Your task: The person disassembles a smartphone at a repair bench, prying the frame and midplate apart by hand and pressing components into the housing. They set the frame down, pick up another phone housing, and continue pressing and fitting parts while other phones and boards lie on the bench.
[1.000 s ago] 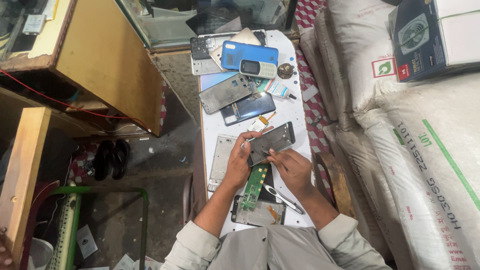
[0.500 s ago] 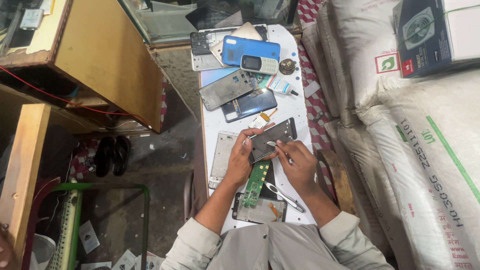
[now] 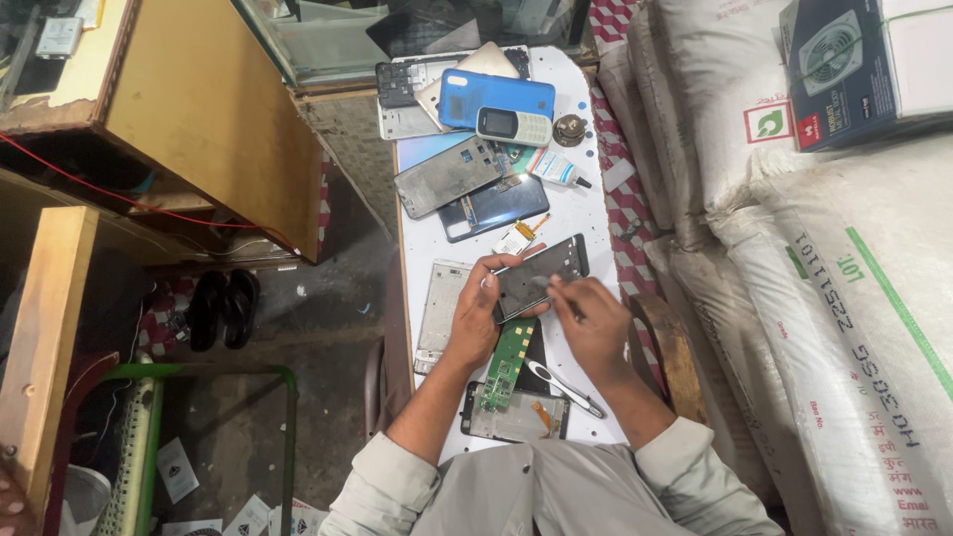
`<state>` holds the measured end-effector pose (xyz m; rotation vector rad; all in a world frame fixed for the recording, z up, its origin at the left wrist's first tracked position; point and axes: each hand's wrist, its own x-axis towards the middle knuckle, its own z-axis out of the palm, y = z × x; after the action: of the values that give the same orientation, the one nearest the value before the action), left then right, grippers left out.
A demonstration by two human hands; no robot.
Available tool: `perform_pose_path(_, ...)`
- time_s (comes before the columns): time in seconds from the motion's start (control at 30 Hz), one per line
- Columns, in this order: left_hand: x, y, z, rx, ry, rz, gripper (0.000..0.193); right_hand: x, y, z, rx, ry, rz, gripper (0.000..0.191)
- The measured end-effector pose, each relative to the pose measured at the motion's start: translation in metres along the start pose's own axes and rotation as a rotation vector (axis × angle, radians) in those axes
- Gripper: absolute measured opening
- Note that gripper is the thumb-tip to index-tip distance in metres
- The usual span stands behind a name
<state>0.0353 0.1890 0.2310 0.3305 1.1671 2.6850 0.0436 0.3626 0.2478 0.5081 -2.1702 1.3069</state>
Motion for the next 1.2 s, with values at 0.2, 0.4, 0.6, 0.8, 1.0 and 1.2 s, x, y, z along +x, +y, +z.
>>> perform_pose_path(0.2,-0.0002,0.0018,0.0027,0.026,-0.005,0.016,0.051,-0.0005,-0.001,-0.0008,-0.095,-0.074,-0.011,0.016)
perform_pose_path(0.4,-0.0004,0.0036,0.0037,0.027,0.005,0.013,0.05,0.0006,-0.0019,-0.0007,-0.056,-0.037,0.035,0.012)
perform_pose_path(0.6,-0.0013,0.0026,0.0018,0.01,-0.016,0.024,0.048,-0.0019,-0.0015,0.0007,-0.043,0.018,-0.007,0.012)
perform_pose_path(0.8,0.0015,0.0005,0.0017,0.044,-0.039,0.029,0.05,-0.0019,0.0017,-0.0012,-0.059,-0.075,-0.014,0.012)
perform_pose_path(1.0,0.0025,-0.0002,0.0017,0.037,-0.048,0.04,0.052,-0.0013,0.0028,0.0006,-0.073,-0.038,-0.082,0.01)
perform_pose_path(1.2,0.0027,0.0024,0.0029,0.053,-0.038,0.04,0.052,-0.0007,0.0023,-0.0028,-0.059,0.008,-0.012,0.008)
